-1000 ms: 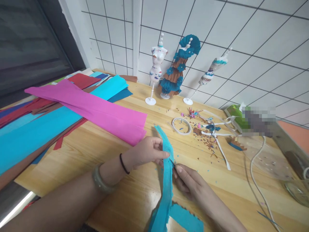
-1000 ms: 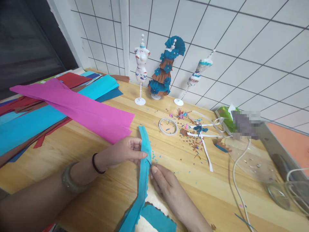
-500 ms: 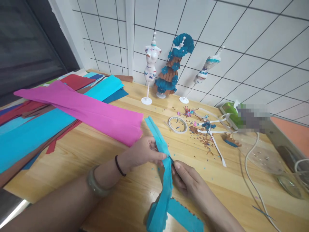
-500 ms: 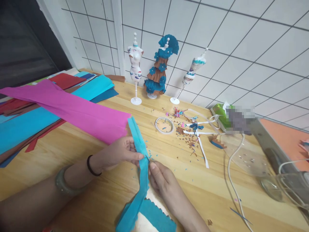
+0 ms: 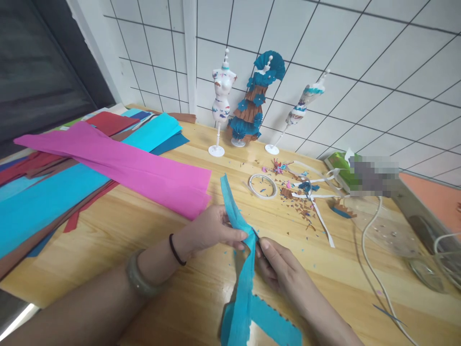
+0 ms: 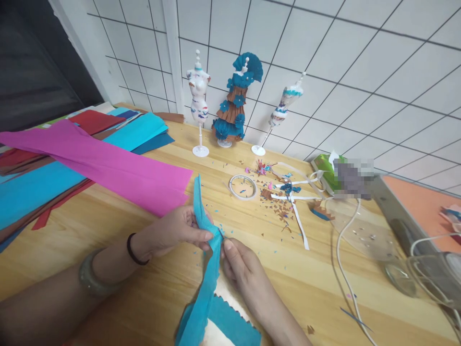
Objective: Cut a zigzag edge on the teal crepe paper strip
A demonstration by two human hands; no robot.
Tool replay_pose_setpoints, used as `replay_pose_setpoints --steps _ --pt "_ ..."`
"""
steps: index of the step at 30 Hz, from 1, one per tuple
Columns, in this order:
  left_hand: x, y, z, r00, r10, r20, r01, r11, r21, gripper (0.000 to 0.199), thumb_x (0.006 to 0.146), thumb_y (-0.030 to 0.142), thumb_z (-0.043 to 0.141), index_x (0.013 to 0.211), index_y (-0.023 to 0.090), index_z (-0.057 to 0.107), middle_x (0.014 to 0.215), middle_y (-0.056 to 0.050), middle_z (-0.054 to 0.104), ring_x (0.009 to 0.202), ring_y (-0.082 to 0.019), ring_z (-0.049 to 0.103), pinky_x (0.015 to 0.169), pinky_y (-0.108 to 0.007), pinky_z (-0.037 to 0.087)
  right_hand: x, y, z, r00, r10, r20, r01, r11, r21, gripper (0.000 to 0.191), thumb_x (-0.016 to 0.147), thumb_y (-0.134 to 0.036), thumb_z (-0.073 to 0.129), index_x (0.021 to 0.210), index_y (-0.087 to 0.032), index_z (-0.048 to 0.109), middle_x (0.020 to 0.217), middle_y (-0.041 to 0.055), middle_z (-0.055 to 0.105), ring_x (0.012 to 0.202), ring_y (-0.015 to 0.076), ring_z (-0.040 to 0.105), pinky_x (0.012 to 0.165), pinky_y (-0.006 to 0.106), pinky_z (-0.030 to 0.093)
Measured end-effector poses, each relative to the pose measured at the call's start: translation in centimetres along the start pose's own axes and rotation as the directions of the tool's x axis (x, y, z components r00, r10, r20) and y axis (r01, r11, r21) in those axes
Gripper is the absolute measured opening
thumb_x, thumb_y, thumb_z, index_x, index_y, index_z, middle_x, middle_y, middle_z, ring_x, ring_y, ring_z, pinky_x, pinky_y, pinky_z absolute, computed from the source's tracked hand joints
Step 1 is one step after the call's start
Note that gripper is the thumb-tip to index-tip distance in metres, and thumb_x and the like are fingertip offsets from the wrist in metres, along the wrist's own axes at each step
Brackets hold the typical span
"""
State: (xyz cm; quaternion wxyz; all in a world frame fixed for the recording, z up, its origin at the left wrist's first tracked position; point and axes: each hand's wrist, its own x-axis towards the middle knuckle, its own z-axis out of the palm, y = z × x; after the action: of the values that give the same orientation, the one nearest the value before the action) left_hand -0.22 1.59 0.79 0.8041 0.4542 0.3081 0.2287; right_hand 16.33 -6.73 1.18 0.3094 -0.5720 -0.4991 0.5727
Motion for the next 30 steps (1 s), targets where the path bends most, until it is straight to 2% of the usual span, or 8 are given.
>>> replay_pose_setpoints --steps 6,12,17,21,24,27,30 --pt "0.04 -0.40 0.12 0.998 -0.041 -0.046 0.038 0.998 -0.053 0.031 0.057 0.024 0.076 0.079 0.012 0.058 0.071 -0.002 0.065 0.067 -0.015 0.064 0.066 -0.028 0.051 0.14 0.24 -0.03 1.000 0.005 -0.029 -0.004 1.000 0.024 0.040 0.088 -0.053 0.032 0.067 -0.020 0.039 0.048 -0.0088 0.025 0.042 0.0087 0.022 0.041 0.023 0.017" --pt "0.14 -0.71 0.33 0.998 -0.048 -0.042 0.046 0.997 -0.068 0.036 0.057 0.022 0.076 0.083 0.012 0.054 0.072 -0.004 0.066 0.071 -0.017 0.065 0.065 -0.028 0.051 0.23 0.23 -0.04 0.998 -0.034 -0.062 0.032 0.999 -0.026 0.044 0.088 -0.054 0.030 0.061 -0.020 0.037 0.047 -0.0077 0.027 0.043 0.0091 0.024 0.043 0.024 0.019" --pt "0.24 -0.91 0.40 0.997 -0.044 -0.067 0.039 0.996 -0.080 0.039 0.056 0.019 0.077 0.084 0.011 0.051 0.073 -0.005 0.064 0.071 -0.019 0.065 0.064 -0.030 0.051 0.39 0.30 0.01 0.996 -0.010 -0.094 0.013 1.000 0.024 0.043 0.086 -0.056 0.033 0.061 -0.021 0.037 0.043 -0.0087 0.026 0.039 0.0085 0.023 0.040 0.023 0.017" --pt "0.17 -0.77 0.31 0.997 -0.054 -0.052 0.049 0.995 -0.091 0.039 0.057 0.020 0.076 0.086 0.011 0.052 0.073 -0.004 0.064 0.070 -0.016 0.064 0.063 -0.029 0.051 0.52 0.19 -0.10 0.989 0.005 -0.148 0.013 0.993 0.114 0.040 0.085 -0.055 0.037 0.071 -0.019 0.045 0.042 -0.0100 0.026 0.037 0.0075 0.021 0.036 0.021 0.016" --pt "0.12 -0.47 0.12 0.998 -0.061 -0.021 0.059 0.995 -0.075 0.039 0.060 0.022 0.074 0.091 0.013 0.052 0.074 -0.004 0.064 0.069 -0.015 0.063 0.062 -0.027 0.050 0.52 0.10 -0.20 0.984 -0.007 -0.179 0.043 0.979 0.198 0.041 0.084 -0.055 0.037 0.087 -0.017 0.050 0.043 -0.0105 0.027 0.034 0.0072 0.020 0.033 0.021 0.016" --pt "0.17 -0.19 -0.10 0.997 -0.071 -0.013 0.071 0.997 -0.027 0.038 0.061 0.026 0.073 0.091 0.013 0.054 0.075 -0.004 0.064 0.067 -0.013 0.061 0.060 -0.025 0.048 0.44 0.14 -0.17 0.993 0.005 -0.121 0.020 0.978 0.208 0.042 0.079 -0.056 0.047 0.094 -0.017 0.049 0.042 -0.0118 0.026 0.034 0.0061 0.018 0.033 0.020 0.013" --pt "0.26 0.01 -0.25 0.999 -0.049 0.009 0.049 0.999 0.020 0.032 0.065 0.031 0.070 0.086 0.010 0.059 0.081 -0.007 0.064 0.064 -0.011 0.059 0.060 -0.024 0.046 0.37 0.29 0.02 0.993 0.039 -0.107 -0.026 0.992 0.122 0.035 0.072 -0.049 0.061 0.083 -0.018 0.050 0.044 -0.0112 0.027 0.036 0.0050 0.019 0.035 0.020 0.012"
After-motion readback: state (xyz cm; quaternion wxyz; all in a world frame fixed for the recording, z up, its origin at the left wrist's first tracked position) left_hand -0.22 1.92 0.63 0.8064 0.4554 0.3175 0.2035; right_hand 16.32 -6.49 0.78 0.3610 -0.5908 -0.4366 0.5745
